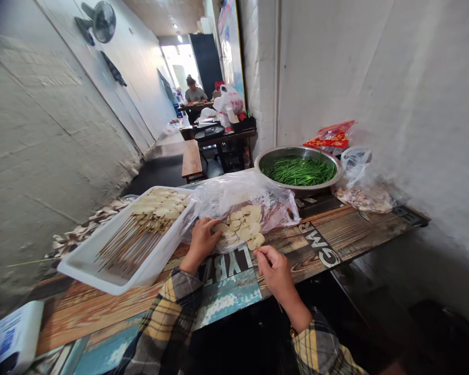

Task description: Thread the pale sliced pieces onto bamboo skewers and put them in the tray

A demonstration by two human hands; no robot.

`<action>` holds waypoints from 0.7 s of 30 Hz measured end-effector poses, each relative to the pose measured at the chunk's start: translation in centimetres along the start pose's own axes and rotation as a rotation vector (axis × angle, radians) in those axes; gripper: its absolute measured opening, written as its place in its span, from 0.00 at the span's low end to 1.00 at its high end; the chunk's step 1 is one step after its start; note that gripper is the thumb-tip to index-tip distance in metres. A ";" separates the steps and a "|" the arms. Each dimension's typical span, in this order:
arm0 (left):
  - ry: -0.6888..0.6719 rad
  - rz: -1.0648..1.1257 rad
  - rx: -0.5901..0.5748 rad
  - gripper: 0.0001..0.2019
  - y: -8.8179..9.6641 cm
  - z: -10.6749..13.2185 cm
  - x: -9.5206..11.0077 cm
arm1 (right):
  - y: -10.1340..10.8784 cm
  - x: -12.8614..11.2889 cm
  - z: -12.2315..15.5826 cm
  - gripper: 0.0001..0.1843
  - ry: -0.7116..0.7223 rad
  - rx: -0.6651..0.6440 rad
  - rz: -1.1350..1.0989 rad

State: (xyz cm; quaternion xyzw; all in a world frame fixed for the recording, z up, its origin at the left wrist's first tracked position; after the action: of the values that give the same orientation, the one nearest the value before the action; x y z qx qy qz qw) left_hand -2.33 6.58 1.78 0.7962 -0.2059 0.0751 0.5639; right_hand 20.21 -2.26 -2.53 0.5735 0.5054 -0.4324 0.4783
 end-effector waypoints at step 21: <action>0.021 0.368 0.262 0.04 2.5 1.0 1.0 | -0.1 0.0 0.0 0.15 -0.019 0.006 -0.001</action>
State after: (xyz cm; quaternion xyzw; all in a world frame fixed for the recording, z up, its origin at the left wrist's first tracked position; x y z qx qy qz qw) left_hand -2.62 4.68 3.93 0.8108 -0.3306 0.2111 0.4345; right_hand 20.09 -2.28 -2.58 0.5707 0.4998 -0.4396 0.4809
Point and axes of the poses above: each hand's wrist, its own z-axis away from the middle knuckle, its own y-axis out of the back of the hand, x = y × z, the point moved 6 cm from there along -z, towards the middle knuckle, and after that the axes turned 1 degree about -x, right-handed, at the moved point
